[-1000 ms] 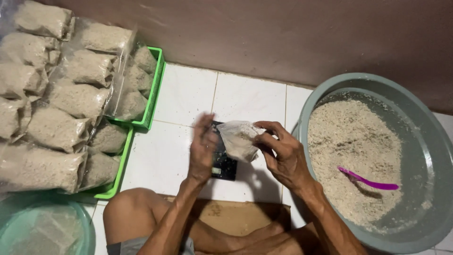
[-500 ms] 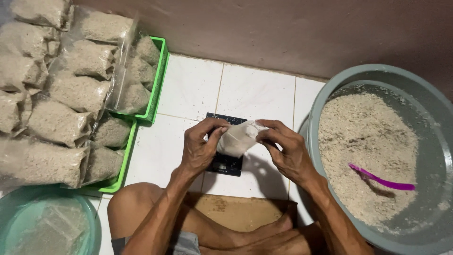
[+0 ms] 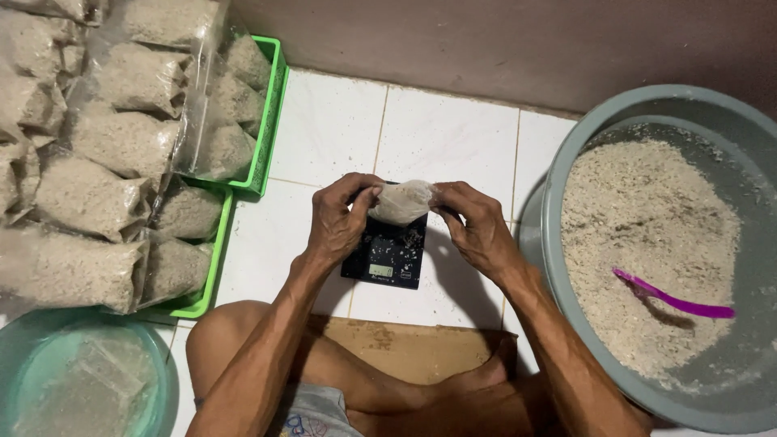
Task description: The person scoops a light-colored granular material from a large basin into plastic bags, weighs each bag on a digital scale, and folds the tops of the bags to seal them.
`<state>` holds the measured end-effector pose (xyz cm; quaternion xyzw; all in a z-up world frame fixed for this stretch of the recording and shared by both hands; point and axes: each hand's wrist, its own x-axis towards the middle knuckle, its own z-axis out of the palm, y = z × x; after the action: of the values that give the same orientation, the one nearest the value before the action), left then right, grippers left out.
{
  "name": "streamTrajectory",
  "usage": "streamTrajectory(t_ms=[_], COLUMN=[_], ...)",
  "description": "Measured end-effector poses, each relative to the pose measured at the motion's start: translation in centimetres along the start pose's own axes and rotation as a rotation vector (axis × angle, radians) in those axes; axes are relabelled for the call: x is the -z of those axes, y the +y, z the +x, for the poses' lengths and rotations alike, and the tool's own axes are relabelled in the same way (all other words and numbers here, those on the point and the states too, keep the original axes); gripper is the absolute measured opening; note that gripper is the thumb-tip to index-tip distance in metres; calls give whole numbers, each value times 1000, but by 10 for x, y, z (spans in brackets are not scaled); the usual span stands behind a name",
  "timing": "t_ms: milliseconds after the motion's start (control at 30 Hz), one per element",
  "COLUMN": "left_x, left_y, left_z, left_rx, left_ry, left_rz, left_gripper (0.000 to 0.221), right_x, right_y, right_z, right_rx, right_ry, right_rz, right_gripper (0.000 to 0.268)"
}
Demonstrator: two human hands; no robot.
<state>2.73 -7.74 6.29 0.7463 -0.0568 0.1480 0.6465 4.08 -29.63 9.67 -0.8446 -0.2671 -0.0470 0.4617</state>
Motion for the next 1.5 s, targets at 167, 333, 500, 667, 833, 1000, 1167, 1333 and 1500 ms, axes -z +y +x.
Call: streamTrajectory(t_ms=[167,333,500,667,833,1000,1167,1333,1500], left_x=[5,10,26,53,77,67,55,51,49], left_y=[-3,-5,-17,-25,-53,-85,-97,-87,-101], left_z=[1,-3,-9,-28,-57,-69,-67,-59,-60], left_rx=[31,15,103,277,582,473,367,390,356], left_ry=[-38,-64,-79,-28,5,44,-36,-20,-52], left_rz=[88,136,137,216,349,325,393,404,439], left_gripper=[9,26,27,25,30,22,19,17,17], right_x=[5,8,18,38,70,60,56,53,50], right_y=[-8,-9,-19,-5,-5,-1,2,11,-5], right_z=[4,-1,-8,-35,-75,-98,-98,-106,-97], right_rx=[40,57,21,-33,-129,-275,-311,-316,-442], right_ry=[-11,35,66,106,237,538,552,643,674], right_rz=[-45,-40,-19,-39,-204,-159,-236,-245,-262], right_gripper=[8,27,31,28,25,5,7,6,8])
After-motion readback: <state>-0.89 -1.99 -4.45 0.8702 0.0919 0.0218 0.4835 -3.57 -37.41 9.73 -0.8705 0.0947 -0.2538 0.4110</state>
